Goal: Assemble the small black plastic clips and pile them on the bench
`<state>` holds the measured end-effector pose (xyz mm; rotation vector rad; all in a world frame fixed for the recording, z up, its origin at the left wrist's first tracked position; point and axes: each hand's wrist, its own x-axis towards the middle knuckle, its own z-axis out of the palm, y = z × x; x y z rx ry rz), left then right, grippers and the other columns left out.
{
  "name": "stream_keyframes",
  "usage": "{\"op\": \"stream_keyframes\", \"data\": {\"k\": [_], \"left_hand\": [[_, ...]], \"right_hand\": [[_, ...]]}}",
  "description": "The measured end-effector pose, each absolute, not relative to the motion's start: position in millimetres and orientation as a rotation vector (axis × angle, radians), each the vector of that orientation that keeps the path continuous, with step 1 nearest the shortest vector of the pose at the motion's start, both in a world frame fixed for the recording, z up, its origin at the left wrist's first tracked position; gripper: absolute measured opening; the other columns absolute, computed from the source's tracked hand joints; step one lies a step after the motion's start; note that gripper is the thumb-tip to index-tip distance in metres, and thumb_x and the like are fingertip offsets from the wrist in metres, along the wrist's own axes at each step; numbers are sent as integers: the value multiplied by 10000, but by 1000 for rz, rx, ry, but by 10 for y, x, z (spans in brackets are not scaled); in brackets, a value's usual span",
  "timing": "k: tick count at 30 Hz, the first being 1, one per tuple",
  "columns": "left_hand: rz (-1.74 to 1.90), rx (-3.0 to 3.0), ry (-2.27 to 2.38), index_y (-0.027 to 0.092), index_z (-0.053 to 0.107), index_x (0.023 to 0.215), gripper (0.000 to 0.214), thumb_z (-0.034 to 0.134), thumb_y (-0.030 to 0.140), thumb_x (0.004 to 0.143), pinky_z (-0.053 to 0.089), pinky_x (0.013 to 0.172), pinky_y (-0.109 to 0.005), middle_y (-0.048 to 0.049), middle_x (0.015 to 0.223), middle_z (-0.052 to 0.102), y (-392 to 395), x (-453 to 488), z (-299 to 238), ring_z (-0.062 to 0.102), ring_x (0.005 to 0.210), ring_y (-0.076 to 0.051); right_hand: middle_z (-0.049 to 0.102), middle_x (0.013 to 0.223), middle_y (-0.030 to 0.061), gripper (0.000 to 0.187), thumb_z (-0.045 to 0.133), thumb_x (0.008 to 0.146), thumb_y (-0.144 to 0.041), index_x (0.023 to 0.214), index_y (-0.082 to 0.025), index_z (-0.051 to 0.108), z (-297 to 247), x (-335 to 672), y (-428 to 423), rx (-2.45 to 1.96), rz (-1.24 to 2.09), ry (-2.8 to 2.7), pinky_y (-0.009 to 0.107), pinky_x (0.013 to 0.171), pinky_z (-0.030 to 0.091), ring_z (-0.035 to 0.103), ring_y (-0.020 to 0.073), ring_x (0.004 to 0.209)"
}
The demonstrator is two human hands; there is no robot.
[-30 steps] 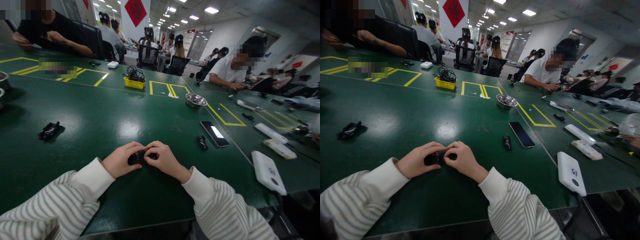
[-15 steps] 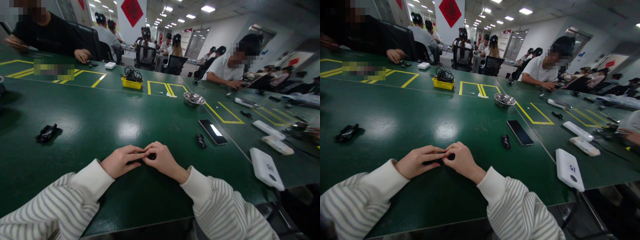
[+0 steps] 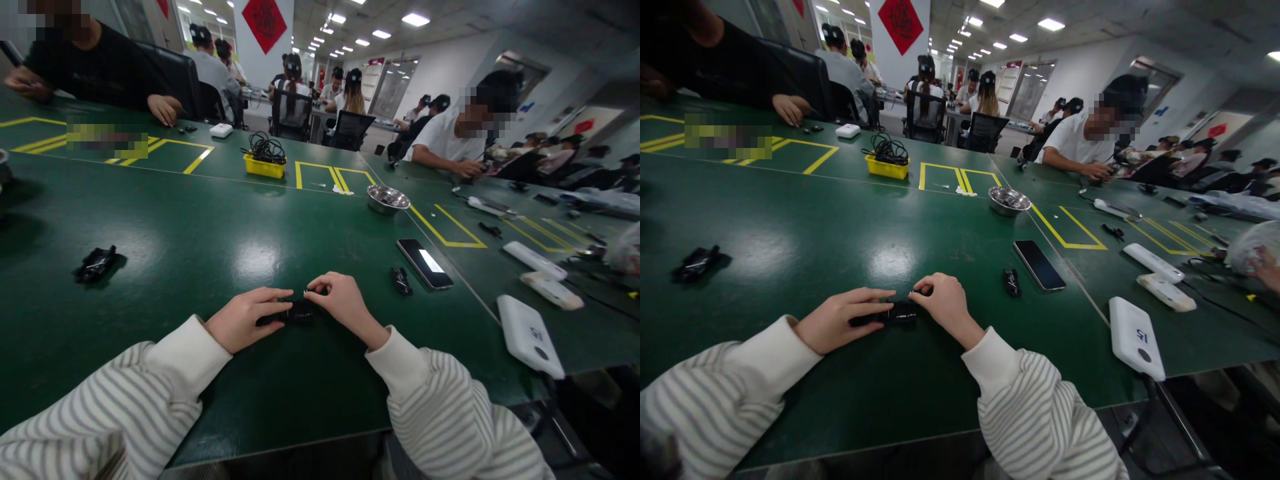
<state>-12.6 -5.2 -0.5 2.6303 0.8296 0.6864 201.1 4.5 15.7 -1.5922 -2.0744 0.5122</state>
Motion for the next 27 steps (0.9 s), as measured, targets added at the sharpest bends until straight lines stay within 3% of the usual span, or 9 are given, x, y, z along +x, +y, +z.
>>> {"op": "stream_keyframes", "data": {"k": [5, 11, 17, 27], "left_hand": [[679, 2622, 814, 179, 582, 1024, 269, 516, 196, 764, 484, 768, -306, -82, 1058, 595, -46, -116, 15, 568, 887, -172], [721, 2634, 786, 167, 585, 1016, 264, 529, 188, 758, 483, 772, -306, -86, 1050, 596, -43, -116, 3, 567, 889, -171], [725, 2670, 787, 155, 583, 1017, 267, 541, 186, 755, 489, 761, -300, -89, 1034, 601, -38, -118, 9, 569, 885, -172], [763, 2645, 851, 152, 594, 989, 251, 557, 196, 744, 489, 775, -295, -82, 1011, 608, -12, -120, -16, 571, 897, -169]], "right_hand": [[637, 644, 28, 104, 577, 686, -206, 653, -178, 672, 270, 2051, 47, -1686, 614, -2145, 253, 548, 417, 557, 125, 568], [561, 501, -16, 46, 586, 570, -96, 555, -139, 582, 346, 2129, -2, -1657, 758, -2251, 200, 462, 387, 498, 83, 452], [565, 628, -4, 58, 526, 689, -167, 676, -137, 574, 303, 1964, -103, -1255, 789, -2130, 187, 516, 394, 494, 72, 547], [570, 895, 30, 86, 583, 720, -247, 731, -199, 653, 160, 1875, -112, -1211, 632, -2160, 253, 661, 401, 499, 138, 844]]}}
